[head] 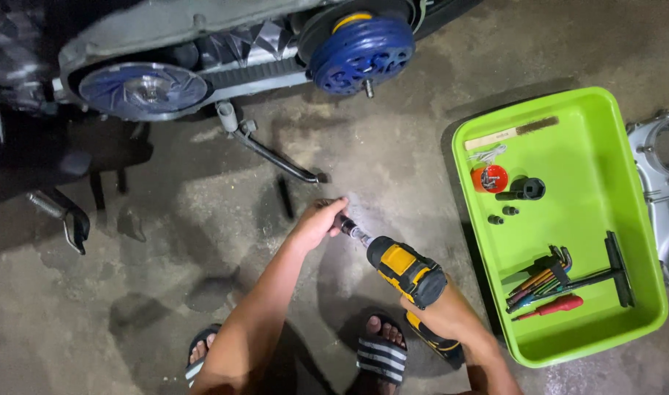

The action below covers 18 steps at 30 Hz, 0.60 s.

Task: The person cleans the motorcycle engine casing with a brush, then uses a cordless impact driver to remove bolts from the engine cover. They remove the cover, place it in a green tray, and proceed to remove a bolt from the frame and a nut from the variator pulley, placing the parts in the tray.

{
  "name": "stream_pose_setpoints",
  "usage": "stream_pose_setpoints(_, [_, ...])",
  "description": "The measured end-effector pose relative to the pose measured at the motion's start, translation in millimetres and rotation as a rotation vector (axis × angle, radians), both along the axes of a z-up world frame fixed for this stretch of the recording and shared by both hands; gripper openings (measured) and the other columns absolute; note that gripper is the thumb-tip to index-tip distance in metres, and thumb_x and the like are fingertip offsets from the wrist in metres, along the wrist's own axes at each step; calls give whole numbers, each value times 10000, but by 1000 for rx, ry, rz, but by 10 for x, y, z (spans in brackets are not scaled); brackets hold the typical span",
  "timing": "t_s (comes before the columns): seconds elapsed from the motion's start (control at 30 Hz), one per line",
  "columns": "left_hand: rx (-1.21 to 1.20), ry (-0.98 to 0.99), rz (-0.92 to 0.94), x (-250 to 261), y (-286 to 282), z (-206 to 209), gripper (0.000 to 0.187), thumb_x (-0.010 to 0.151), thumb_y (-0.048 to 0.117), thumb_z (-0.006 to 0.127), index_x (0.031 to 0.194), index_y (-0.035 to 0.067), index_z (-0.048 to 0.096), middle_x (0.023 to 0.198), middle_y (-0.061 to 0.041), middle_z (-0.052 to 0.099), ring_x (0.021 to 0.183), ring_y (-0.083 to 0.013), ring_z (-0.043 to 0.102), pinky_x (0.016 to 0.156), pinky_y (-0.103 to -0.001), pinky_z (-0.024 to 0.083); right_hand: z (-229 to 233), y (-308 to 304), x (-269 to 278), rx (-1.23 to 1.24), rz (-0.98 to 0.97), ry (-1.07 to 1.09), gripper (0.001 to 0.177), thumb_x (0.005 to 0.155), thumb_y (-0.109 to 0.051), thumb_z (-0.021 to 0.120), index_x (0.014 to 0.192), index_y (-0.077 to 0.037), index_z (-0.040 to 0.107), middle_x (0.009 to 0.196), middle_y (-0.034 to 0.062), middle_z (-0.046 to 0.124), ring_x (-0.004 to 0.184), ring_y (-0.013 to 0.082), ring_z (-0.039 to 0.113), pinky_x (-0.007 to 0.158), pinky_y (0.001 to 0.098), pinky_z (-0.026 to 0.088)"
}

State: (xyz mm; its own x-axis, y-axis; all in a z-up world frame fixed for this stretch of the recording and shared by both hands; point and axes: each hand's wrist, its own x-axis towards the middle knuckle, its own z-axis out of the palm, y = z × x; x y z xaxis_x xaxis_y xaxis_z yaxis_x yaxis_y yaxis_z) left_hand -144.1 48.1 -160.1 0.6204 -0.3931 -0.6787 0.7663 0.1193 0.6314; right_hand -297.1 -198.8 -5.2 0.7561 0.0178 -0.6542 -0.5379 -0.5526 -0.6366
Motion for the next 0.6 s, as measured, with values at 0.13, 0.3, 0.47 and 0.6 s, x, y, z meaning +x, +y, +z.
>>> stream_pose_setpoints(0.13, [-275,155,150,121,12,61,303,1047,276,542,931,15,644,888,-123,663,791,-213,630,739,-359,507,-117,-66,-68,107,-71,37,311,775,-103,739,1077,-49,687,829,52,716,760,140,664,707,332,574])
stream_pose_setpoints(0.3, [-483,331,422,160,113,200,443,1052,280,389,1129,-100,604,1267,-258,638,1211,-345,625,1127,-456,444,-215,-108,-23,457,-204,65,401,791,-27,639,1180,-79,719,699,11,573,571,97,527,518,278,452])
stream_pose_setpoints(0.47, [-552,342,447,21,27,-41,438,1110,211,397,1213,-192,532,1279,-275,613,1257,-361,589,1158,-474,404,-229,-43,23,402,-193,79,384,796,11,617,1166,-39,707,632,-14,536,521,90,495,489,273,424])
stream_pose_setpoints(0.6, [-402,335,431,-41,-25,-374,409,1107,232,387,1232,-111,574,1237,-214,608,1209,-340,583,1148,-482,452,-162,-107,4,555,-280,38,409,743,52,587,1141,15,676,606,-3,504,501,103,467,476,276,394])
